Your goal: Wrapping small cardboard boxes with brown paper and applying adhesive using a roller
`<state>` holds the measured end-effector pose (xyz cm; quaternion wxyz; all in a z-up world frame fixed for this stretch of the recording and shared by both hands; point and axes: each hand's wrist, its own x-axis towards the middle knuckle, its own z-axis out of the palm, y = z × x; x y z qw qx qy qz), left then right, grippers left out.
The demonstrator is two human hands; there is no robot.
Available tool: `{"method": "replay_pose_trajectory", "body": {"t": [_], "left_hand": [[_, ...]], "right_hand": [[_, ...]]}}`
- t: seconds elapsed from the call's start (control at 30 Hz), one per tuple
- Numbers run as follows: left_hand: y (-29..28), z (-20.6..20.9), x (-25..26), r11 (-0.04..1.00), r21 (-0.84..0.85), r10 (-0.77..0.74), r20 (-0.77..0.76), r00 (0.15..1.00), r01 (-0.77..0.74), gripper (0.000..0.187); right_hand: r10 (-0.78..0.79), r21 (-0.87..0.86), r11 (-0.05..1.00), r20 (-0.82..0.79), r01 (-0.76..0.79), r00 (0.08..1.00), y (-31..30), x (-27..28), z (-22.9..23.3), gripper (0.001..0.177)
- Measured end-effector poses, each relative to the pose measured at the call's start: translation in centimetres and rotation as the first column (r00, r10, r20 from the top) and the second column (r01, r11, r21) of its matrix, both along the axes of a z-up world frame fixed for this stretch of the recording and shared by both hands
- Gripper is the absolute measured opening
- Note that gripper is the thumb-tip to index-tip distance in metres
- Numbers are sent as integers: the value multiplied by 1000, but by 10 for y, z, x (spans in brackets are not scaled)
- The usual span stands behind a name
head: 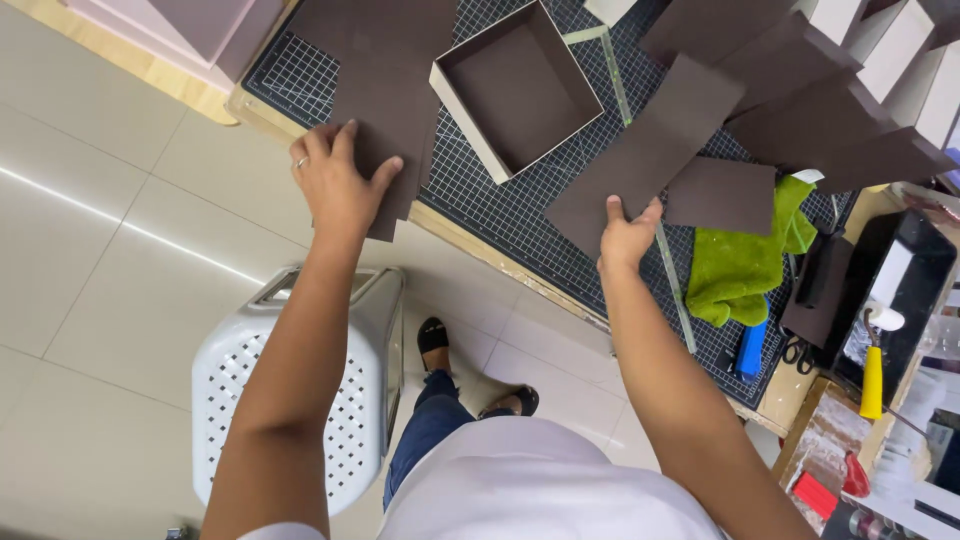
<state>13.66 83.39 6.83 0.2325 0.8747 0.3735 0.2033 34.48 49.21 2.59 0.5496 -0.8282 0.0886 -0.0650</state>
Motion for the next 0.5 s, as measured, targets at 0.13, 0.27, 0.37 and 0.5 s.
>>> {"method": "replay_pose_trajectory", "body": {"t": [0.13, 0.27, 0.37, 0.5], "left_hand": [[32, -30, 47, 992, 113, -59, 41, 997, 54, 75], [63, -32, 90, 1000, -20, 12, -57, 998, -13, 86], [62, -21, 70, 998, -59, 15, -43, 999, -18, 85], [17, -1, 11, 991, -3, -136, -53, 989, 136, 99]], "right_hand": [[217, 59, 976, -105, -212, 971, -3, 7, 7, 74], [370, 76, 929, -245, -362, 896, 8, 7, 36, 96], [235, -100, 955, -325, -280, 916, 9, 8, 46, 100], [227, -274, 926, -142, -259, 963, -14, -6, 38, 82]]}}
